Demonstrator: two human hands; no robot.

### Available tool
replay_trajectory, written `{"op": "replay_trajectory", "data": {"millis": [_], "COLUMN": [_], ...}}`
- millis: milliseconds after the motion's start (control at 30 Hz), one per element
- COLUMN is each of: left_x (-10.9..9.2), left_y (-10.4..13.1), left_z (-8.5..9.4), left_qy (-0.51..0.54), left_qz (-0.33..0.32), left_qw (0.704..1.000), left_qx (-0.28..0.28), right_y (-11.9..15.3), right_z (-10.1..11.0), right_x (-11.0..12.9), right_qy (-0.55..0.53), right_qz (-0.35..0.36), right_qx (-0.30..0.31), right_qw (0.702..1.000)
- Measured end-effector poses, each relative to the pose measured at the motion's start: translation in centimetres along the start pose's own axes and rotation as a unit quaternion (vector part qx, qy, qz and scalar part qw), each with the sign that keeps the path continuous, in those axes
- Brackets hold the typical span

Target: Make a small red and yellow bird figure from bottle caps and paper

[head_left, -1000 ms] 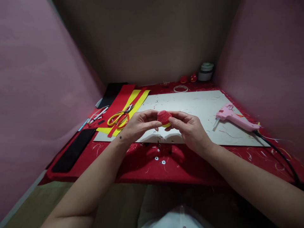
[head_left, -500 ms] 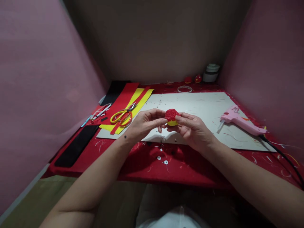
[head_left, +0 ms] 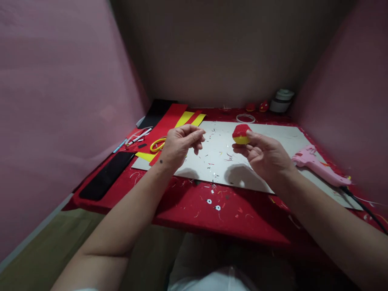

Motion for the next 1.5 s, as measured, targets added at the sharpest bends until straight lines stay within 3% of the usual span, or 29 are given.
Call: {"op": "replay_trajectory", "data": {"millis": [100,267,433,567,700,833,1000,1133,1233,1367,1500], "left_x": [-0.1,-1.9,-2.8,-2.3,-0.1,-0.1,-0.4,0.3,0.7,0.4,-0.4], "left_y": [-0.2,-0.7,-1.8,-1.9,-1.7,-1.6,-1.7,-1.7,-1.4,0.0,2.5], "left_z": [0.8,2.8,3.8,5.5,6.9,7.8,7.8,7.0,5.2,0.9,-4.1], "left_qy": [-0.009,-0.026,-0.137,-0.199,-0.263,-0.365,-0.417,-0.401,-0.362,-0.322,-0.317], "left_qz": [0.005,-0.017,0.041,0.027,0.035,-0.019,-0.079,-0.081,-0.059,-0.044,-0.089], "left_qw": [0.999,0.997,0.99,0.978,0.961,0.925,0.897,0.907,0.93,0.938,0.898], "left_qx": [-0.03,-0.072,-0.002,-0.051,-0.076,-0.108,-0.12,-0.094,-0.031,0.12,0.292], "right_y": [-1.0,-0.7,-0.1,0.0,-0.1,0.0,-0.4,-0.9,-1.1,-1.0,-1.3], "right_z": [-0.6,-0.8,0.2,0.8,1.0,0.9,1.4,2.8,3.1,2.8,3.0], "right_x": [0.6,-1.7,-3.2,-2.7,-2.5,-3.0,-2.2,-0.2,0.5,0.6,0.2], "right_qy": [0.005,-0.026,0.008,0.032,0.036,0.043,0.052,0.036,0.035,0.056,0.078], "right_qz": [0.001,-0.04,-0.049,-0.027,-0.022,-0.036,-0.009,0.052,0.07,0.112,0.123], "right_qx": [0.002,-0.027,-0.043,-0.047,-0.052,-0.051,-0.051,-0.093,-0.097,-0.078,-0.076], "right_qw": [1.0,0.998,0.998,0.998,0.998,0.997,0.997,0.994,0.992,0.989,0.986]}}
Point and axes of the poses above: each hand's wrist, its own y-axis away from the middle knuckle, its own z-axis out of the back of the hand, x = y × z, the point moved 8 cm from there along -y, towards the middle knuckle, and after that the axes turned 6 degrees about x, right-handed, at the moved point
